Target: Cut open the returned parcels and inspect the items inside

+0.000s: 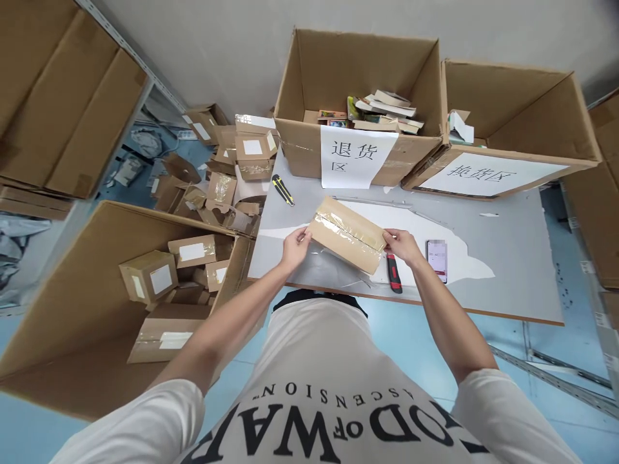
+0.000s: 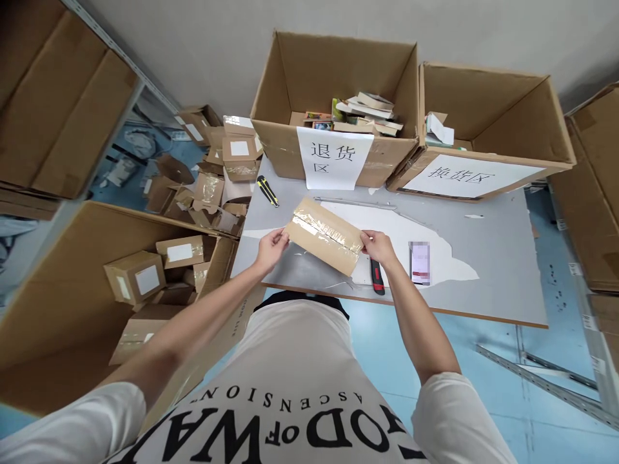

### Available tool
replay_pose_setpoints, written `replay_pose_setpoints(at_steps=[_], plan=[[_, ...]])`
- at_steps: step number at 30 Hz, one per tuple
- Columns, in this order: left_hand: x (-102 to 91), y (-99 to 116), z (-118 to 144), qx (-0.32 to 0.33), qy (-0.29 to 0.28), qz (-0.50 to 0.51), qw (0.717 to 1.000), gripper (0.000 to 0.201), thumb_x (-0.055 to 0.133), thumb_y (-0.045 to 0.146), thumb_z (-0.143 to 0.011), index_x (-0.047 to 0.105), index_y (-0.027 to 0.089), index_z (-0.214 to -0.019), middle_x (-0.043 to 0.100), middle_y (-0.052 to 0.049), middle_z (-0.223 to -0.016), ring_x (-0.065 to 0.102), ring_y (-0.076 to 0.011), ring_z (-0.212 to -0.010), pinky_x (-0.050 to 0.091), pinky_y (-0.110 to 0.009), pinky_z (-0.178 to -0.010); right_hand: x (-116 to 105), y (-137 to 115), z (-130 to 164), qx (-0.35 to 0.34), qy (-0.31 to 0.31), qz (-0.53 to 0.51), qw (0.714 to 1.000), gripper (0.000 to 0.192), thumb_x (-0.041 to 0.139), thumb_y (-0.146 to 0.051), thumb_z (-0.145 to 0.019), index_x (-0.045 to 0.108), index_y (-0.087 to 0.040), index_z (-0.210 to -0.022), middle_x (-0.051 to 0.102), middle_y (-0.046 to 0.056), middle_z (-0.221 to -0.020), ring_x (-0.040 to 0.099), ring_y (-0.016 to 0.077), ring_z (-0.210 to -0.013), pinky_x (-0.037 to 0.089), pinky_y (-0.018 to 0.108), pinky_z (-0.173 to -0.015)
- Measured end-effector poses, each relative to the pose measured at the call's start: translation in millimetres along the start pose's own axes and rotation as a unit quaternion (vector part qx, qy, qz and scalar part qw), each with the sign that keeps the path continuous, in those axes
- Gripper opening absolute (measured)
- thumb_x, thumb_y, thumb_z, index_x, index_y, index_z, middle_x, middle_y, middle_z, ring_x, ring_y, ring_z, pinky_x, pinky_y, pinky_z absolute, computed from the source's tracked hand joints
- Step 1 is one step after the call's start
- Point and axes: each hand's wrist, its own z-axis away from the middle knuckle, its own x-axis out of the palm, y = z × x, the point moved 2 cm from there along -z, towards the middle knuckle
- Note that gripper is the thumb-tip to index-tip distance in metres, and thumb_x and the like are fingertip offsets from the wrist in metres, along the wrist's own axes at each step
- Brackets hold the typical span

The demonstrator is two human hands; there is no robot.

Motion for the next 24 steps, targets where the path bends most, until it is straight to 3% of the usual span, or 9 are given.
replay_pose_setpoints(at_steps=[6,10,13,16,18,20,24], plan=[[2.7,-35.2,41.5,-0.022,0.042,0.050,0.998,0.051,0.069,0.040,-0.075,0.061,0.015,-0.119,0.069,-0.013,-0.111,0.062,-0.0233,-0.110,0.049,-0.036,-0.095,4.0,-6.0,-22.5,-0.084,-0.018,0.159,0.984,0.030,0.051,-0.034,-0.088,0.070,-0.019,-0.105,0.071,0.000,-0.070,0.067,0.0149,-0.058,0.054,0.029,-0.075],[-1.1,-35.3,41.7,-0.016,0.049,0.025,0.998,0.048,0.072,0.039,-0.072,0.064,0.014,-0.113,0.070,-0.013,-0.108,0.063,-0.0248,-0.109,0.049,-0.037,-0.095,7.6,-10.2,-24.5,-0.108,0.005,0.194,0.975,0.036,0.049,-0.039,-0.089,0.068,-0.019,-0.112,0.071,0.002,-0.071,0.068,0.0167,-0.065,0.050,0.030,-0.081],[-4.1,-30.9,36.1,0.000,0.048,-0.009,0.999,0.045,0.074,0.037,-0.070,0.066,0.013,-0.107,0.070,-0.013,-0.107,0.065,-0.0253,-0.105,0.049,-0.038,-0.096,6.4,-1.3,-24.3,-0.095,0.021,0.157,0.983,0.045,0.051,-0.043,-0.088,0.062,-0.017,-0.123,0.073,0.005,-0.076,0.068,0.0173,-0.069,0.050,0.032,-0.083],[-6.4,-28.7,33.1,0.007,0.057,-0.059,0.997,0.044,0.071,0.038,-0.071,0.066,0.013,-0.106,0.068,-0.014,-0.111,0.064,-0.0261,-0.106,0.047,-0.039,-0.098,1.6,26.4,-14.8,-0.069,0.036,0.058,0.995,0.056,0.046,-0.045,-0.090,0.047,-0.017,-0.138,0.073,0.006,-0.088,0.068,0.0177,-0.076,0.051,0.032,-0.082],[-7.3,-26.1,32.8,0.026,0.072,-0.122,0.990,0.045,0.069,0.036,-0.074,0.062,0.015,-0.114,0.064,-0.014,-0.119,0.058,-0.0265,-0.115,0.044,-0.039,-0.101,-2.4,54.7,-0.3,-0.037,0.092,0.052,0.994,0.055,0.040,-0.045,-0.092,0.043,-0.017,-0.140,0.071,0.010,-0.102,0.067,0.0200,-0.092,0.049,0.033,-0.086],[-6.3,-20.5,32.8,0.058,0.082,-0.191,0.976,0.053,0.066,0.033,-0.076,0.054,0.018,-0.125,0.055,-0.014,-0.134,0.050,-0.0267,-0.125,0.039,-0.039,-0.105,-2.3,85.2,18.1,0.006,0.136,0.148,0.980,0.053,0.042,-0.042,-0.091,0.046,-0.015,-0.136,0.065,0.015,-0.116,0.060,0.0244,-0.109,0.044,0.036,-0.095],[6.6,-1.2,29.2,0.167,0.041,-0.299,0.939,0.063,0.060,0.028,-0.079,0.041,0.017,-0.138,0.032,-0.014,-0.151,0.030,-0.0293,-0.140,0.029,-0.042,-0.112,13.7,129.7,45.0,0.081,0.083,0.305,0.945,0.064,0.058,-0.042,-0.082,0.038,-0.019,-0.138,0.051,0.017,-0.131,0.053,0.0302,-0.117,0.044,0.040,-0.092]])
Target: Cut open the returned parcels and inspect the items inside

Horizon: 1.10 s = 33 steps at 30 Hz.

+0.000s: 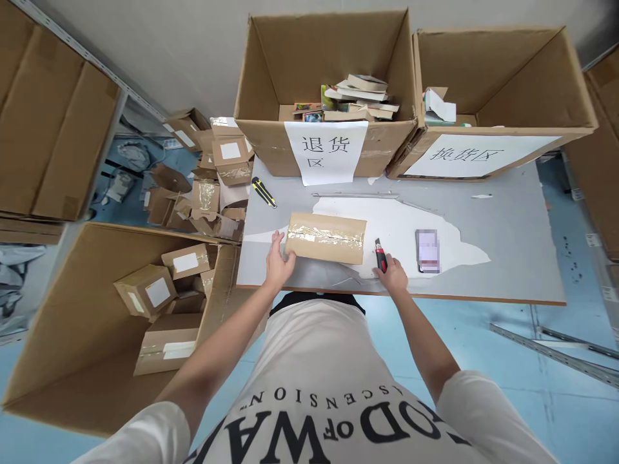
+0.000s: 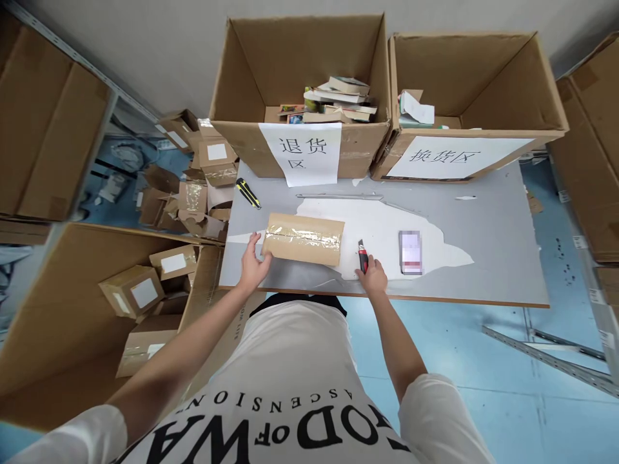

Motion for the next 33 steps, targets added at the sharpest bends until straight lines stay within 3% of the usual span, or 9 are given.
replay_pose_setpoints(at_steps=[3,6,9,11,15,17,27,33], plan=[[8.2,20.2,-8.9,0.108,-0.040,-0.100,0.988,0.070,0.061,0.035,-0.078,0.038,0.015,-0.140,0.022,-0.017,-0.155,0.013,-0.0330,-0.144,0.013,-0.051,-0.115,14.0,3.7,3.7,0.030,-0.019,0.061,0.998,0.064,0.060,-0.041,-0.081,0.035,-0.022,-0.138,0.050,0.016,-0.126,0.053,0.0313,-0.114,0.046,0.042,-0.087],[21.0,36.4,-11.6,0.189,-0.094,-0.210,0.955,0.084,0.064,0.051,-0.074,0.034,0.014,-0.143,0.013,-0.020,-0.156,0.006,-0.0381,-0.144,0.006,-0.058,-0.113,15.2,0.5,0.3,0.029,-0.028,0.049,0.998,0.059,0.054,-0.035,-0.084,0.036,-0.019,-0.138,0.052,0.017,-0.120,0.053,0.0317,-0.112,0.045,0.043,-0.086],[34.1,44.4,-5.3,0.259,-0.144,-0.292,0.909,0.088,0.059,0.061,-0.075,0.033,0.013,-0.145,0.010,-0.022,-0.156,0.006,-0.0399,-0.144,0.004,-0.061,-0.111,6.1,-2.2,1.4,0.001,-0.022,-0.088,0.996,0.058,0.043,-0.032,-0.088,0.032,-0.017,-0.142,0.055,0.016,-0.116,0.058,0.0269,-0.101,0.046,0.041,-0.086],[41.2,44.6,1.4,0.287,-0.162,-0.326,0.886,0.086,0.054,0.062,-0.079,0.031,0.013,-0.145,0.011,-0.023,-0.155,0.007,-0.0396,-0.144,0.004,-0.061,-0.111,-3.6,-4.4,7.1,-0.034,-0.026,-0.252,0.967,0.057,0.034,-0.036,-0.091,0.027,-0.020,-0.145,0.059,0.012,-0.110,0.061,0.0201,-0.081,0.050,0.038,-0.078],[49.7,39.5,10.4,0.292,-0.152,-0.359,0.873,0.086,0.049,0.064,-0.080,0.029,0.012,-0.146,0.014,-0.024,-0.154,0.010,-0.0386,-0.144,0.006,-0.059,-0.111,-22.6,-11.7,22.9,-0.089,-0.067,-0.499,0.860,0.060,0.031,-0.049,-0.091,0.024,-0.026,-0.147,0.060,0.005,-0.097,0.055,0.0115,-0.053,0.050,0.030,-0.052],[52.0,37.9,11.3,0.285,-0.141,-0.364,0.875,0.089,0.047,0.066,-0.080,0.029,0.011,-0.147,0.015,-0.025,-0.154,0.011,-0.0381,-0.143,0.006,-0.058,-0.111,-27.6,-15.3,28.4,-0.097,-0.087,-0.534,0.836,0.064,0.037,-0.053,-0.090,0.024,-0.027,-0.147,0.061,0.004,-0.095,0.054,0.0103,-0.050,0.047,0.027,-0.046],[57.9,41.0,8.3,0.250,-0.116,-0.377,0.884,0.099,0.042,0.077,-0.075,0.028,0.011,-0.147,0.017,-0.023,-0.154,0.013,-0.0382,-0.143,0.006,-0.058,-0.111,-30.7,-15.9,37.2,-0.106,-0.162,-0.553,0.811,0.072,0.047,-0.056,-0.087,0.024,-0.027,-0.149,0.063,0.003,-0.089,0.051,0.0085,-0.045,0.043,0.025,-0.040],[63.4,47.6,7.8,0.202,-0.120,-0.397,0.888,0.105,0.042,0.081,-0.071,0.025,0.012,-0.148,0.015,-0.022,-0.155,0.007,-0.0418,-0.143,0.004,-0.065,-0.108,-44.1,-13.5,35.3,-0.119,-0.186,-0.504,0.835,0.073,0.054,-0.054,-0.085,0.029,-0.027,-0.148,0.059,0.000,-0.077,0.048,0.0085,-0.042,0.041,0.025,-0.037]])
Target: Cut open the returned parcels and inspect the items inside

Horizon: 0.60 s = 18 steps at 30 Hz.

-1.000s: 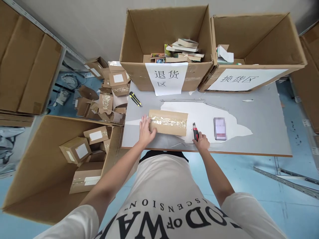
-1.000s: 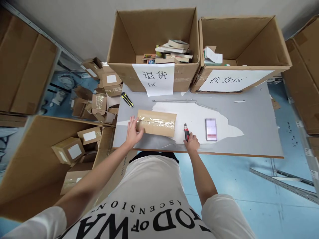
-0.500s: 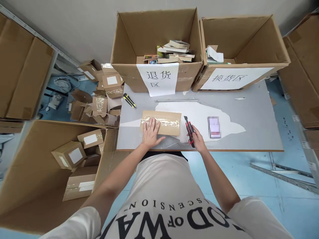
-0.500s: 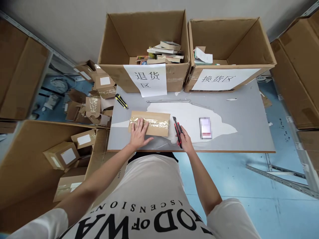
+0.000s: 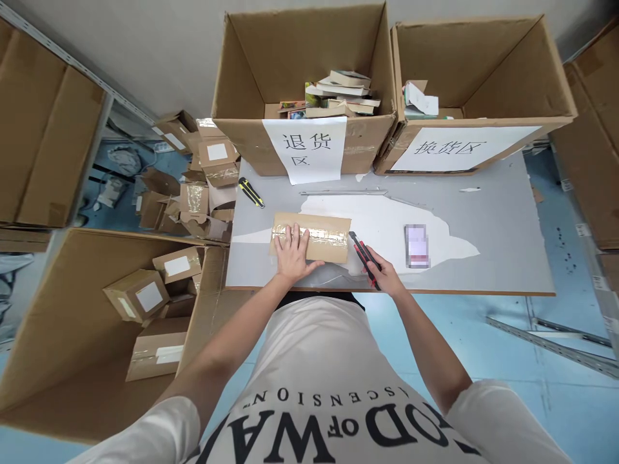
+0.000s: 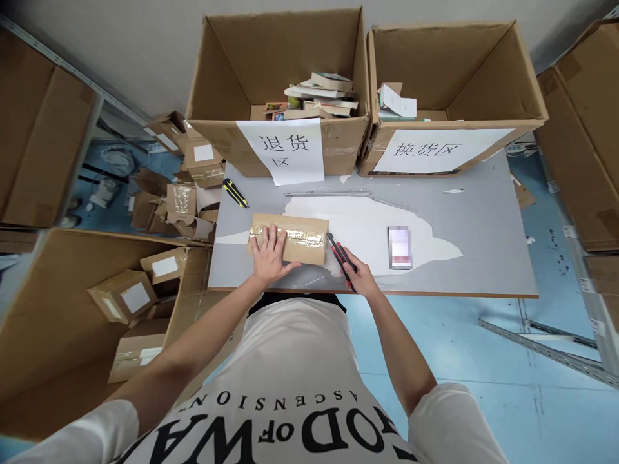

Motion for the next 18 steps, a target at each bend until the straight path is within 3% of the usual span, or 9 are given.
replay_pose_setpoints(at_steps=[8,14,18], plan=[[3.8,-0.1,0.4,-0.019,-0.019,0.001,1.000,0.108,0.043,0.082,-0.069,0.024,0.011,-0.148,0.012,-0.022,-0.155,0.003,-0.0430,-0.143,0.004,-0.065,-0.108,-4.5,-2.8,15.2,0.006,-0.065,0.029,0.997,0.070,0.052,-0.054,-0.086,0.031,-0.027,-0.147,0.053,-0.002,-0.069,0.044,0.0082,-0.041,0.041,0.024,-0.037],[5.5,-1.9,0.3,-0.021,-0.018,0.008,1.000,0.112,0.041,0.084,-0.068,0.021,0.009,-0.149,0.011,-0.022,-0.155,0.003,-0.0419,-0.143,0.003,-0.064,-0.109,-15.2,4.9,38.6,0.054,-0.120,0.059,0.990,0.066,0.051,-0.056,-0.086,0.036,-0.029,-0.145,0.055,-0.001,-0.071,0.047,0.0077,-0.042,0.036,0.021,-0.036],[6.0,-1.6,0.3,-0.019,-0.008,0.014,1.000,0.110,0.039,0.083,-0.070,0.021,0.008,-0.149,0.011,-0.023,-0.155,0.003,-0.0409,-0.143,0.000,-0.063,-0.109,-27.2,18.5,43.9,0.050,-0.087,0.052,0.994,0.067,0.052,-0.056,-0.085,0.036,-0.028,-0.145,0.060,0.002,-0.077,0.047,0.0083,-0.043,0.038,0.023,-0.038]])
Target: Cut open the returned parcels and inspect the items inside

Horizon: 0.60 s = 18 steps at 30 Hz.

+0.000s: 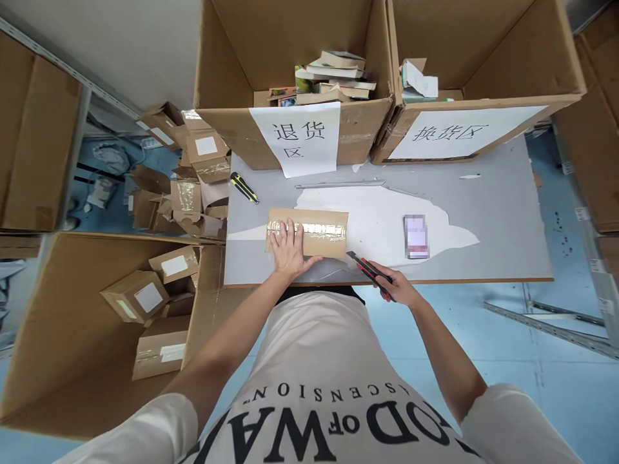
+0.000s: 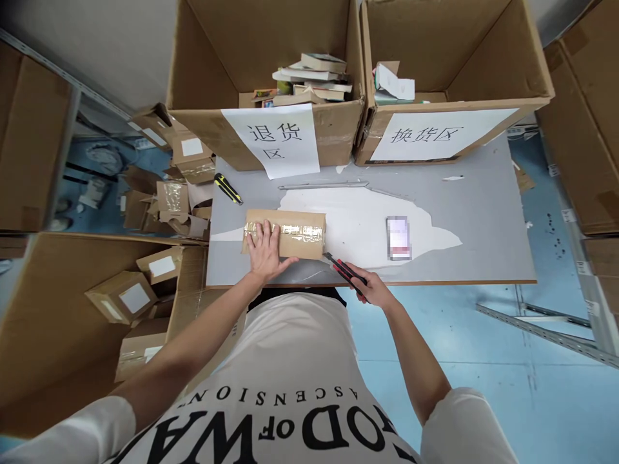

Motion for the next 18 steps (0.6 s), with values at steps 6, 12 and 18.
replay_pose_setpoints(at_steps=[6,12,18], plan=[[1.2,-0.9,0.6,0.004,0.022,0.024,0.999,0.109,0.042,0.081,-0.071,0.023,0.006,-0.147,0.014,-0.026,-0.154,0.005,-0.0406,-0.144,-0.003,-0.063,-0.109,-17.9,28.9,-13.2,-0.030,0.246,0.173,0.953,0.059,0.033,-0.043,-0.093,0.026,-0.028,-0.149,0.063,0.007,-0.093,0.054,0.0168,-0.060,0.052,0.039,-0.064],[-1.6,-5.6,11.2,0.066,0.022,0.034,0.997,0.095,0.046,0.071,-0.077,0.028,0.007,-0.145,0.016,-0.025,-0.154,0.009,-0.0377,-0.144,0.004,-0.059,-0.112,0.8,52.7,-68.8,0.001,0.316,0.379,0.870,0.060,0.034,-0.026,-0.089,0.028,-0.025,-0.148,0.048,0.013,-0.110,0.054,0.0245,-0.090,0.048,0.042,-0.081],[-2.0,-1.1,36.6,0.111,-0.011,0.028,0.993,0.076,0.044,0.058,-0.085,0.034,0.009,-0.143,0.022,-0.023,-0.153,0.014,-0.0337,-0.144,0.006,-0.056,-0.113,11.6,72.3,-102.5,0.004,0.376,0.441,0.815,0.055,0.037,-0.025,-0.089,0.034,-0.028,-0.144,0.045,0.015,-0.109,0.049,0.0285,-0.094,0.044,0.047,-0.081]])
